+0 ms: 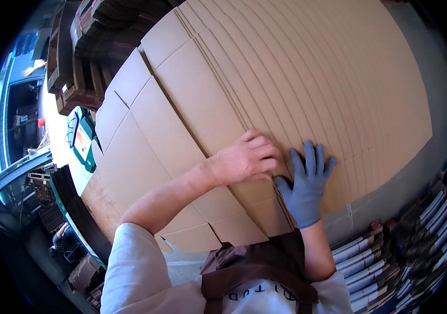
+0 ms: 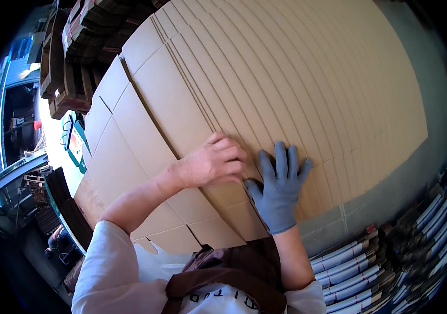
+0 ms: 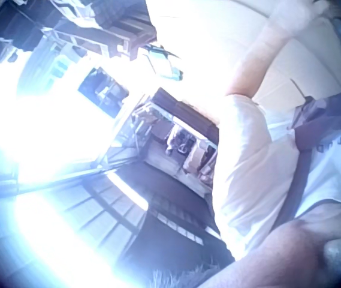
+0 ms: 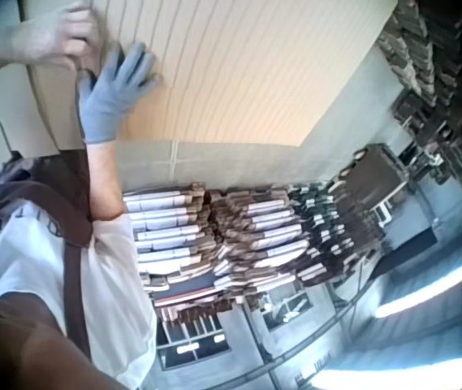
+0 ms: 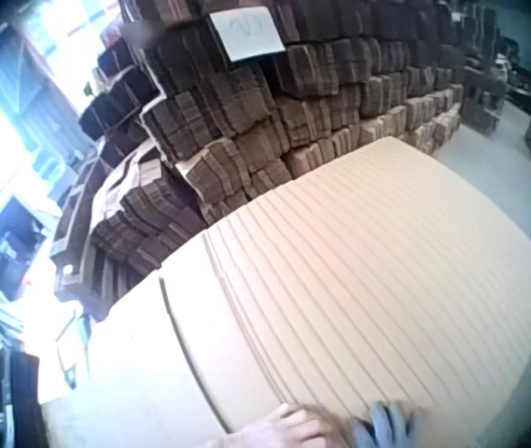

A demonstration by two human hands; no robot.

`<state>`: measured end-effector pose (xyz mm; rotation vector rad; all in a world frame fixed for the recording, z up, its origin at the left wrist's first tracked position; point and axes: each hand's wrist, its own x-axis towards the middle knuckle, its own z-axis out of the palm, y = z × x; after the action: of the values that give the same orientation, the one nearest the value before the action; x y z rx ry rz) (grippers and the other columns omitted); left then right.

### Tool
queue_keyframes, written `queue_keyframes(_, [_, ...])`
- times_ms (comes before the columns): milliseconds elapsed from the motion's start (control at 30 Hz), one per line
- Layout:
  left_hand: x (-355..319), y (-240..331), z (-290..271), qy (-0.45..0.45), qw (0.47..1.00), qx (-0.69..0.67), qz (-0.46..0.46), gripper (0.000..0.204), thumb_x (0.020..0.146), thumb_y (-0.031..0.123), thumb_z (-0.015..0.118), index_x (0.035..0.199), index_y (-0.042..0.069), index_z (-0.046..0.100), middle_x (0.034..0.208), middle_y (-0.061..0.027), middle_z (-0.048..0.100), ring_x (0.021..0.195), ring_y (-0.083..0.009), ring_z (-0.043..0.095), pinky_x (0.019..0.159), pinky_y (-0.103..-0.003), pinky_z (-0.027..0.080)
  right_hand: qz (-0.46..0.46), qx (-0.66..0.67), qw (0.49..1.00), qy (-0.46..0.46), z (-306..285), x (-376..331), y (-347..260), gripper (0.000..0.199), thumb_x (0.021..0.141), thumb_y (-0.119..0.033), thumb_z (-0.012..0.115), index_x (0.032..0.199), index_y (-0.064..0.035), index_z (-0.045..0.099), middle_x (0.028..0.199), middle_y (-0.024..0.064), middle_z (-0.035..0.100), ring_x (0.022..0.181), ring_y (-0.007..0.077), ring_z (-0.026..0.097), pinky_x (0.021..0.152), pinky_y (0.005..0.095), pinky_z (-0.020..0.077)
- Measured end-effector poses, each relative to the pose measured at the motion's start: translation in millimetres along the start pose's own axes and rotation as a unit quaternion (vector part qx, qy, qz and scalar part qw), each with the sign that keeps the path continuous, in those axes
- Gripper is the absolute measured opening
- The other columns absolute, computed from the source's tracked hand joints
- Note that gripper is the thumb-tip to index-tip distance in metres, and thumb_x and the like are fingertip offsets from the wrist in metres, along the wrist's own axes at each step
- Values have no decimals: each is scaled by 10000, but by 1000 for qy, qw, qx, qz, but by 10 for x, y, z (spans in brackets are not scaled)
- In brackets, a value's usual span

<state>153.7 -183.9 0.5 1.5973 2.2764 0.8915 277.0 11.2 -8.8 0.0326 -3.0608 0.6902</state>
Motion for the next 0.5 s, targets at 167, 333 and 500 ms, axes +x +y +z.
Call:
queue_keyframes(167, [-183,-180,-95,17,999,37,-33,309,762,375,769,931,165,618,1021,5,558,998,-214,543,912,-397,426,-3,1,1000,-12,16,5,12,703,769,-415,759,1373,-151,512,1529,184,370,1398,464,327,1094,744,170])
queue_keyframes(333, [-185,-197,-79,7,999,38,-28,320,764,400,770,935,176,618,1018,19,560,1005,-208,539,904,-386,422,-4,-3,1000,-15,-7,-4,14,709,768,-416,761,1373,-148,506,1525,191,368,1395,468,325,1099,739,165])
queue_keyframes(500, [-247,-198,-97,7,999,31,-32,318,776,408,767,937,179,618,1027,27,569,1005,-206,537,911,-382,417,-3,-1,1000,-23,-23,8,-1,714,766,-419,763,1375,-153,501,1524,194,366,1396,470,323,1101,737,166])
